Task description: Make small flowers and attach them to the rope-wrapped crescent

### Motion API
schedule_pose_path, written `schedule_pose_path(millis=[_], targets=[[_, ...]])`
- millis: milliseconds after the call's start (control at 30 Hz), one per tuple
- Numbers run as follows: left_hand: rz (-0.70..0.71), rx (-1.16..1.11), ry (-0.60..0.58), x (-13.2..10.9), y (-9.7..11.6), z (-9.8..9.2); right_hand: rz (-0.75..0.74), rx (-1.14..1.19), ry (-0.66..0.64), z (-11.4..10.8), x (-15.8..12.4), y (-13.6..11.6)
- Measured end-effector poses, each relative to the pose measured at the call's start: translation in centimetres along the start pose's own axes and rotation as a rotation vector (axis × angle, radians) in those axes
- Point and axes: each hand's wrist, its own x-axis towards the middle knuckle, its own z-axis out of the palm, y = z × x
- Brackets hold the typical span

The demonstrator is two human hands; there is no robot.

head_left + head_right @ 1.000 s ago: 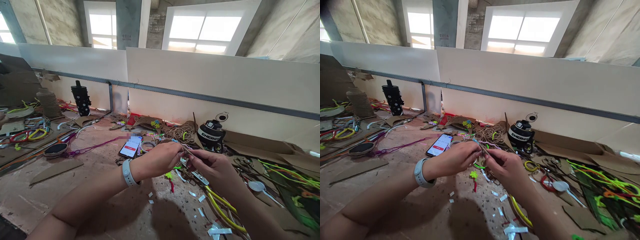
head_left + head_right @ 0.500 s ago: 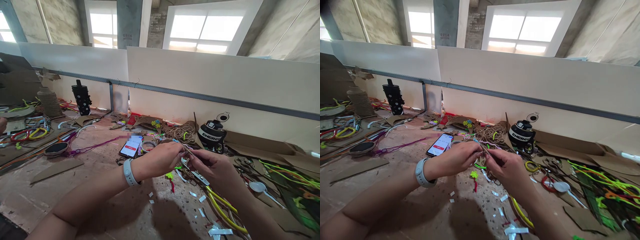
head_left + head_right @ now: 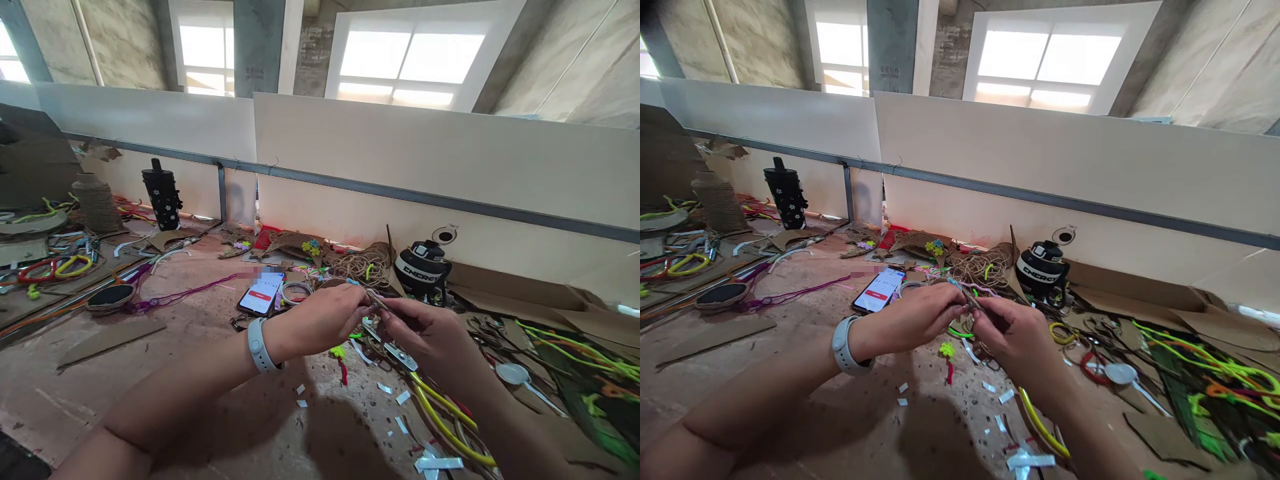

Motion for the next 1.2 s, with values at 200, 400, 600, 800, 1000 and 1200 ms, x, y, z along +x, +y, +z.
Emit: schedule_pose_path(millis=[200,400,600,800,1000,1200], targets=[[-0.034,0.028,-0.022,0.14,0.15,0.00,0.009,0.037,-0.014,0.05,-0.10,0.13],[-0.052,0.013,-0.017,0.27,0.13,0.02,0.049,0.113,-0.038,0.16,0.00,0.41],[-0.049,-0.008,0.032,0.25,-0.03,0.14,0.048,0.133,-0.033,0.13,-0.03,0.62],[-0.043,0.004,0.032,0.28,-0.08,0.24,0.045,0.103,-0.014,0.33,0.04,0.77],[-0.047,-0.013,0.037,0.37,-0.13,0.48,0.030,0.022,0.011,0.16,-0.01,0.13],[-0.046,-0.019,0.038,0.31,-0.15,0.63,0.007,0.023,0.023,0.07,-0.03,-0.08]])
